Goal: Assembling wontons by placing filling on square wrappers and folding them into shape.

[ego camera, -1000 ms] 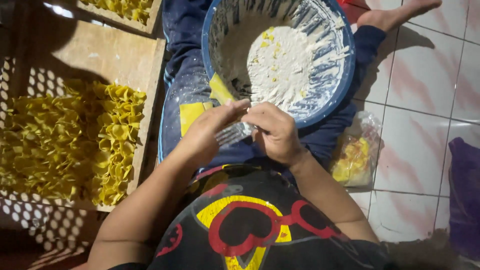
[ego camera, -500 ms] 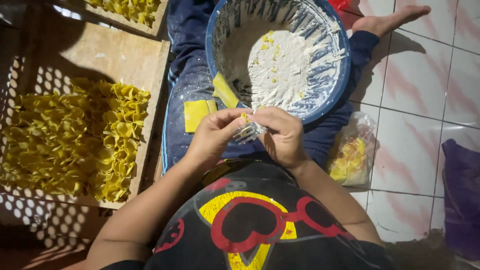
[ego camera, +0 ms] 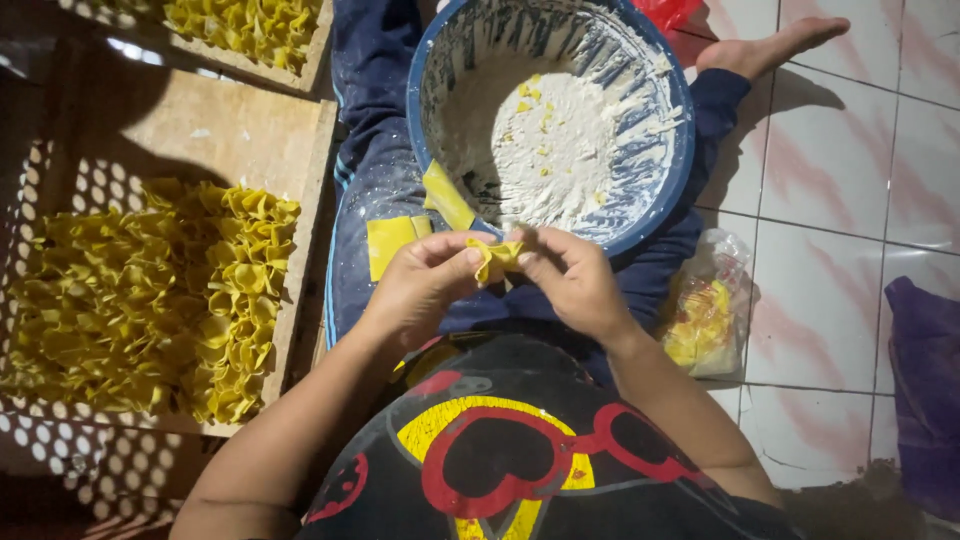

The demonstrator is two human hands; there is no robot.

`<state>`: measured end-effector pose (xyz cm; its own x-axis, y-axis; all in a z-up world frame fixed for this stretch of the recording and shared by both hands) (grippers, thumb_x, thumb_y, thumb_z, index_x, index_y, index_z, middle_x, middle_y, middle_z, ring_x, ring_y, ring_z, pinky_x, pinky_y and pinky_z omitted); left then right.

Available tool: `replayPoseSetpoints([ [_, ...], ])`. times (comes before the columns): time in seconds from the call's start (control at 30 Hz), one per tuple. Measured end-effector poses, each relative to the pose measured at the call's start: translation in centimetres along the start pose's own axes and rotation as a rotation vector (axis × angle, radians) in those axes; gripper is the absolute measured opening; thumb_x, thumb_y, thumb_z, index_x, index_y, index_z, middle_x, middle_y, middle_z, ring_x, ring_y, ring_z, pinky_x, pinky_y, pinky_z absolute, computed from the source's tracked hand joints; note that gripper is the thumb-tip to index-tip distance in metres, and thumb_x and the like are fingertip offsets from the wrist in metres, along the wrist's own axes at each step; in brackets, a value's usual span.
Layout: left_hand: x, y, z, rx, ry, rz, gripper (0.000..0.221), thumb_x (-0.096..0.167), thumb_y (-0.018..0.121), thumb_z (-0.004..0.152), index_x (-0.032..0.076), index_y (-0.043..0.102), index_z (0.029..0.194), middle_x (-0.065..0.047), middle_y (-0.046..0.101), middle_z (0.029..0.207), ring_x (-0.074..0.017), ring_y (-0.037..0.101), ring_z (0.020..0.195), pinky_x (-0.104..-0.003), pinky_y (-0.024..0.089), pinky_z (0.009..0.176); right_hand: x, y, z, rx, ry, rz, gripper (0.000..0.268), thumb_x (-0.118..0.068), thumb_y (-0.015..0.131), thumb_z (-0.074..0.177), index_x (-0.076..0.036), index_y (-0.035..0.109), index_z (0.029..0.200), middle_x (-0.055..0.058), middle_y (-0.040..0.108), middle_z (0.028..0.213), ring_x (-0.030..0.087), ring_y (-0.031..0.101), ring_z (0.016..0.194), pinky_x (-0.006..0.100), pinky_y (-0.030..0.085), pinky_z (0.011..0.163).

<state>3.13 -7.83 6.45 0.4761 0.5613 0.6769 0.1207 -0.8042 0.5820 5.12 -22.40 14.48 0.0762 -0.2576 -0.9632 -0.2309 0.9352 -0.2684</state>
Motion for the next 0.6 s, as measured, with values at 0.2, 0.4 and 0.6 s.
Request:
replayPoseSetpoints([
  [0.2, 0.4, -0.4, -0.1, 0.096, 0.092, 0.264, 0.026, 0.012, 0.083, 0.084, 0.000, 0.078, 0.107, -0.012, 0.076, 0.084, -0.0170, 0.072, 0.075, -0.032, 0.062, 0.069, 2.6, -1.1, -0.6, 0.106, 0.108, 0.012, 0.007, -0.006, 0.072, 0.097, -0.002, 0.076, 0.099, 0.003, 0.073, 0.082, 0.007, 0.054, 0.080, 0.031, 0.054, 0.074],
  [0.4, 4.7, 2.5, -2.5, 0.081, 0.532, 0.806, 0.028, 0.006, 0.075, 0.086, 0.014, 0.080, 0.112, -0.014, 0.078, 0.107, -0.0348, 0.074, 0.106, -0.042, 0.060, 0.089, 2.0, 0.3, -0.5, 0.151, 0.058, -0.097, 0.021, -0.009, 0.090, 0.079, -0.003, 0.079, 0.097, 0.006, 0.071, 0.069, 0.005, 0.061, 0.065, 0.023, 0.053, 0.058],
  [0.6, 4.2, 4.2, -3.9, -0.039, 0.704, 0.987, 0.037, -0.005, 0.065, 0.084, 0.003, 0.072, 0.120, -0.025, 0.074, 0.104, -0.0472, 0.070, 0.101, -0.052, 0.057, 0.088, 0.2, 0.6, 0.3, 0.125, -0.108, -0.358, 0.006, -0.012, 0.084, 0.085, -0.012, 0.081, 0.090, 0.005, 0.071, 0.069, 0.024, 0.072, 0.065, 0.030, 0.055, 0.060],
])
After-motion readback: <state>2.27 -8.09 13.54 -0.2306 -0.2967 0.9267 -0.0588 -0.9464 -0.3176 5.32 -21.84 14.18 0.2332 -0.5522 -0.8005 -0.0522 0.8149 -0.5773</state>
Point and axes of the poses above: each hand's wrist, its own z-axis towards the middle knuckle, its own y-axis out of the palm, x = y × z, the point moved 10 cm from there along z, towards the middle knuckle
